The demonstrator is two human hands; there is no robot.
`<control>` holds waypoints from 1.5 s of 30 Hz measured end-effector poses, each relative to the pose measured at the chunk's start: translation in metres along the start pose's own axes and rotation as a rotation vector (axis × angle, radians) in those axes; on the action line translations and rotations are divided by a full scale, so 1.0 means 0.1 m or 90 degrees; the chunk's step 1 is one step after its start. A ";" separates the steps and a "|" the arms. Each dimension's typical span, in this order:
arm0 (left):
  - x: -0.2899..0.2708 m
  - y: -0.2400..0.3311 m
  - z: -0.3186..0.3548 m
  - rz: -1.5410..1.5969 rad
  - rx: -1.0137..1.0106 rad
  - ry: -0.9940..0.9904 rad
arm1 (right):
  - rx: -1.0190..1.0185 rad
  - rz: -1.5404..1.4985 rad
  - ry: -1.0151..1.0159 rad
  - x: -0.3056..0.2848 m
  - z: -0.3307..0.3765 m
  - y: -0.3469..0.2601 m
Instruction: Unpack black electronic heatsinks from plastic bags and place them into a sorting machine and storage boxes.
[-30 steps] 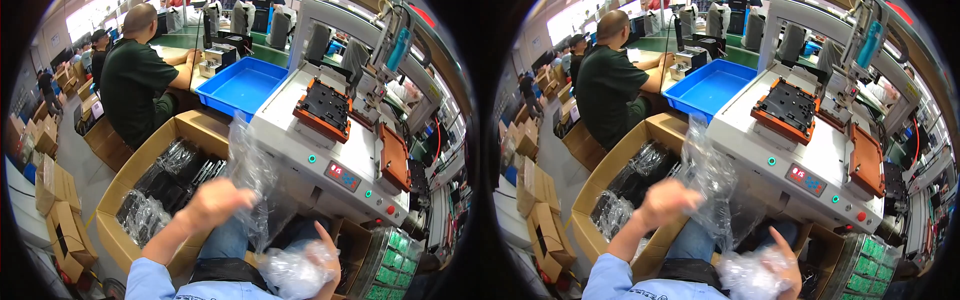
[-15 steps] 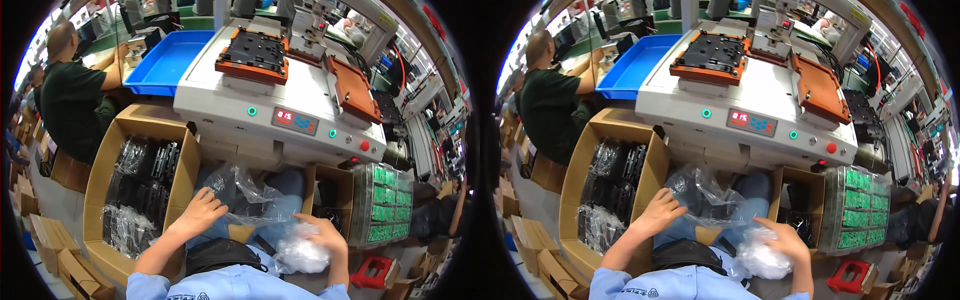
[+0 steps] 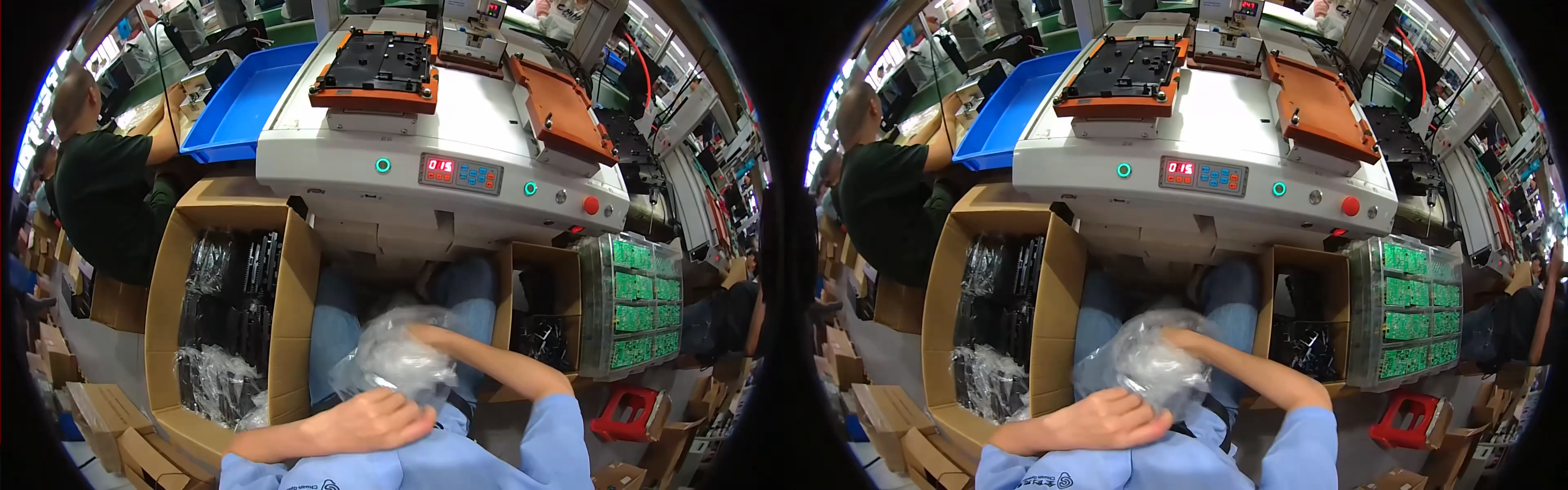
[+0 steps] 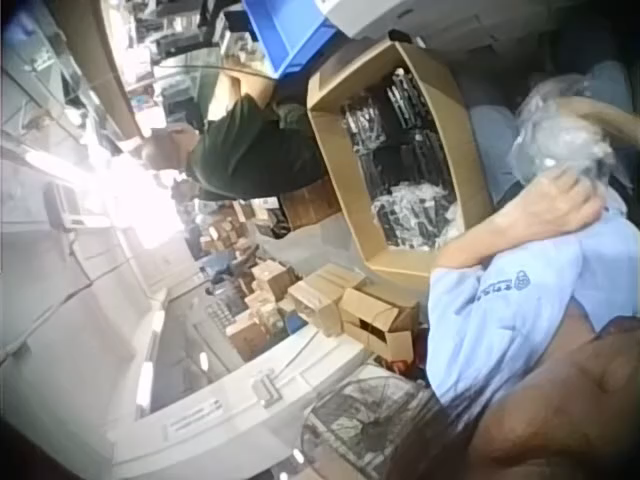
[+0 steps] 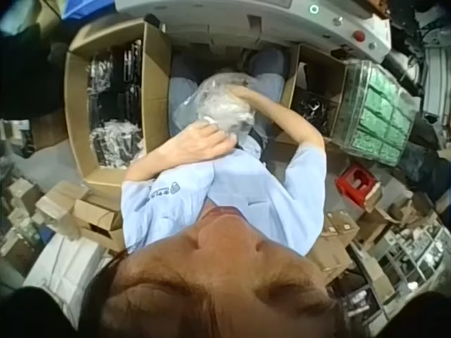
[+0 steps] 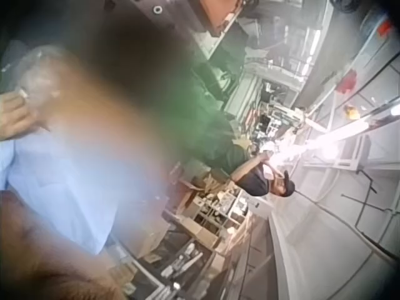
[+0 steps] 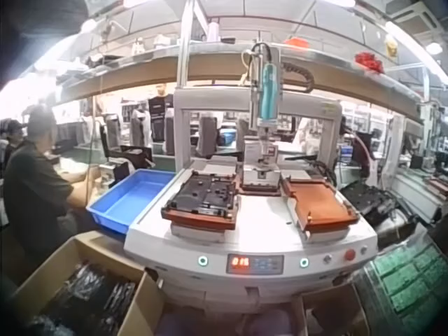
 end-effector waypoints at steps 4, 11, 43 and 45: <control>-0.14 0.12 -0.09 0.068 0.065 0.176 | -0.050 0.226 0.109 0.00 -0.85 0.16; -0.38 -0.38 0.02 0.617 -0.132 0.423 | 0.031 -0.168 0.185 0.34 -0.30 -1.62; 1.09 -1.10 0.38 0.358 -0.418 -0.077 | -0.151 -0.693 0.586 0.09 0.20 -2.12; 1.78 -1.10 0.41 0.572 -0.323 0.206 | -0.384 -0.652 0.195 0.12 0.04 -2.27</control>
Point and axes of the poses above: each hand's wrist, its own z-axis away from the middle knuckle, its own x-axis out of the palm, y = z × x, the point moved 5 cm from there along -z, towards the middle knuckle, and after that the axes turned 9 degrees about -y, right-handed, at the moved point
